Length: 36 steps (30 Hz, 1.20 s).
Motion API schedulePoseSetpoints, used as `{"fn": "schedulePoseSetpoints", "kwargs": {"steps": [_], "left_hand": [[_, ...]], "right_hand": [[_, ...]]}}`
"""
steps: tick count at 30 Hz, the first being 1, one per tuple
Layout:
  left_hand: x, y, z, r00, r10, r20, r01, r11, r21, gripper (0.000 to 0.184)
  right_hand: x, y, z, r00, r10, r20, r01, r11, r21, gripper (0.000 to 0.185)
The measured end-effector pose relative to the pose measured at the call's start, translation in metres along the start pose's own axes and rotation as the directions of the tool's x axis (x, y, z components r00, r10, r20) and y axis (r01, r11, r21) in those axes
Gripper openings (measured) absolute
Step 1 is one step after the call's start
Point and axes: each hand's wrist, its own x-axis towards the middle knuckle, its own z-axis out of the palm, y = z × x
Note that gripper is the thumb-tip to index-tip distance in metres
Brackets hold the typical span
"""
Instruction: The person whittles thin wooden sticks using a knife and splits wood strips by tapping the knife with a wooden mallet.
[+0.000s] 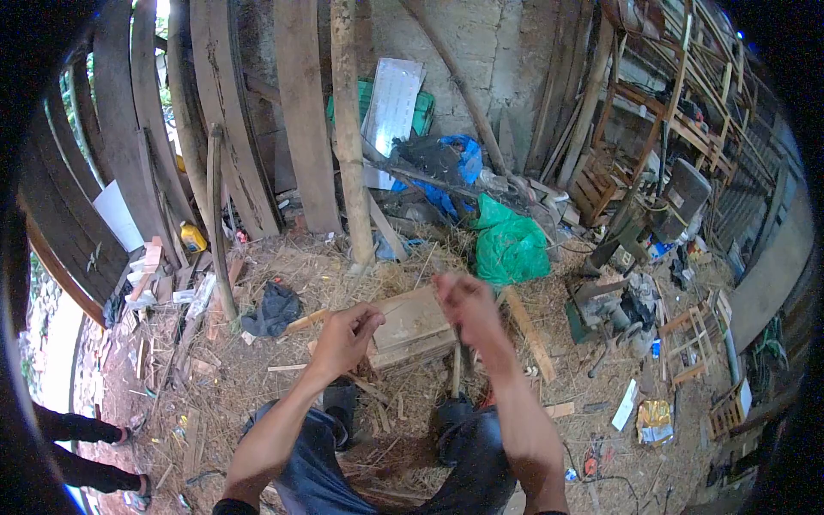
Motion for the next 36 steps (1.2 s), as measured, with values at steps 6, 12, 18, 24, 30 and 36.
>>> {"fn": "schedulePoseSetpoints", "kwargs": {"steps": [6, 12, 18, 24, 30, 36], "left_hand": [[0.001, 0.008, -0.006, 0.998, -0.057, 0.025, 0.055, 0.996, 0.064, 0.011], [-0.002, -0.009, -0.011, 0.996, 0.024, -0.088, -0.021, 0.999, 0.034, 0.01], [0.003, -0.009, -0.009, 0.998, -0.062, -0.028, 0.059, 0.992, -0.113, 0.013], [0.007, -0.007, 0.0, 0.992, -0.101, 0.08, 0.11, 0.987, -0.119, 0.015], [0.007, -0.004, 0.005, 1.0, 0.0, 0.022, 0.0, 1.0, 0.011, 0.013], [0.003, 0.004, 0.002, 0.999, 0.05, 0.009, -0.05, 0.999, -0.003, 0.012]], "right_hand": [[0.002, 0.004, -0.001, 1.0, -0.001, 0.003, 0.001, 1.0, 0.027, 0.016], [0.015, 0.001, -0.052, 0.975, -0.099, -0.201, 0.136, 0.975, 0.176, 0.021], [-0.018, -0.009, 0.013, 0.998, -0.055, -0.011, 0.055, 0.998, 0.029, 0.025], [-0.01, 0.004, 0.042, 0.988, -0.024, 0.154, 0.025, 1.0, -0.003, 0.024], [-0.015, -0.001, 0.035, 0.993, 0.036, 0.116, -0.035, 0.999, -0.011, 0.026], [-0.01, -0.002, 0.024, 0.993, 0.039, 0.112, -0.04, 0.999, 0.005, 0.023]]}}
